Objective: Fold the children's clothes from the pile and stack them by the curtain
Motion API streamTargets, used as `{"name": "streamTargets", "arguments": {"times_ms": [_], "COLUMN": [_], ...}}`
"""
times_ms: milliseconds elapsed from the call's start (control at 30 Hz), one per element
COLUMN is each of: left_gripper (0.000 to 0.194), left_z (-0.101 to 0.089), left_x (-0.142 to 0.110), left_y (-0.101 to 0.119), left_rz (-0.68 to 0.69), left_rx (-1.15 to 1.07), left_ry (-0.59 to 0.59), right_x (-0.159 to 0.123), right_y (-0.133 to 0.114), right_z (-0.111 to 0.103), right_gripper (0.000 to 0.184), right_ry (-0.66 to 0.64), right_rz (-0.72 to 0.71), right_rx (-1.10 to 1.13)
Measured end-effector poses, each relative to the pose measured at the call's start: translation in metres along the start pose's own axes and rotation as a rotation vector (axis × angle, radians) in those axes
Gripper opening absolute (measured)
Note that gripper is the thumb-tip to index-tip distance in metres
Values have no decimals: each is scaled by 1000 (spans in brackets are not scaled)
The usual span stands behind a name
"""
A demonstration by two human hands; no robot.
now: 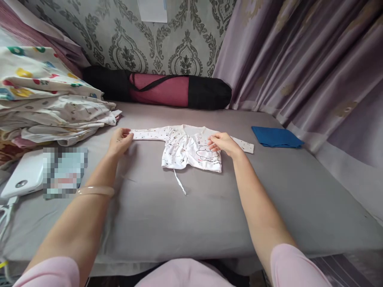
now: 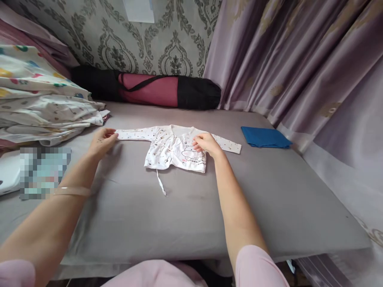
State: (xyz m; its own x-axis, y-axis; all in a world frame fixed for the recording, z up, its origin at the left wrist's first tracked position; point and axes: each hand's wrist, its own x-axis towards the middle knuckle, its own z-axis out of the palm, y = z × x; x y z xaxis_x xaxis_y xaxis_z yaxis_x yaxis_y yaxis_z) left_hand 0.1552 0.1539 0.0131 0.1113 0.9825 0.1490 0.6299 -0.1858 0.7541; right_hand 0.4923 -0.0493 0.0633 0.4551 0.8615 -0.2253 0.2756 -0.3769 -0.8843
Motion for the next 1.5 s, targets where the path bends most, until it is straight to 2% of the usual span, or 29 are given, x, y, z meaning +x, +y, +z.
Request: {"name": "streamTargets", "arguments": {"times_ms": [100,167,200,267,300,400,467,567,633,767,900,967,1067,1167,1300,1400,1500], "left_gripper": [28,24,24,24,23,21,27,39,40,34,24,21,13,8,8,9,11], "left_z": [14,31,40,62,73,104,121,138,144,149,153,153,150,146,145,146,145], "left_x": [-26,-47,-59,-87,-102,-146,-168,-185,-188,-185,-179,-177,-177,-179,-182,-183,-184], "left_y": [36,64,78,106,118,150,165,175,174,167,161,160,163,167,166,163,164], "left_rz": [209,378,463,607,674,942,1093,1186,1189,1144,1025,879,594,388,311,295,295], "left_rx": [-20,-4,2,12,19,62,141,272,319,303,163,28,-163,-300,-388,-328,-301], "left_ry": [-168,-340,-462,-667,-732,-823,-807,-744,-719,-673,-639,-571,-397,-342,-405,-460,-438], "right_x": [-11,-11,-9,-4,-1,7,11,12,11,9,9,9,9,8,8,8,8], "right_y": [15,24,28,36,40,51,57,63,65,65,67,67,68,67,66,66,68], "right_z": [-20,-26,-28,-29,-30,-34,-38,-45,-47,-45,-42,-42,-43,-42,-40,-40,-41], "right_gripper": [16,21,22,24,25,26,23,15,9,32,32,30,31,30,23,29,26], "right_ry": [44,35,24,21,31,78,114,161,195,190,160,129,90,103,137,162,181], "right_rz": [184,310,355,395,391,346,294,197,73,-138,-148,-147,-148,-138,-133,-126,-135], "right_rx": [-57,-129,-156,-175,-171,-172,-192,-244,-329,-583,-642,-636,-632,-650,-713,-763,-749]}}
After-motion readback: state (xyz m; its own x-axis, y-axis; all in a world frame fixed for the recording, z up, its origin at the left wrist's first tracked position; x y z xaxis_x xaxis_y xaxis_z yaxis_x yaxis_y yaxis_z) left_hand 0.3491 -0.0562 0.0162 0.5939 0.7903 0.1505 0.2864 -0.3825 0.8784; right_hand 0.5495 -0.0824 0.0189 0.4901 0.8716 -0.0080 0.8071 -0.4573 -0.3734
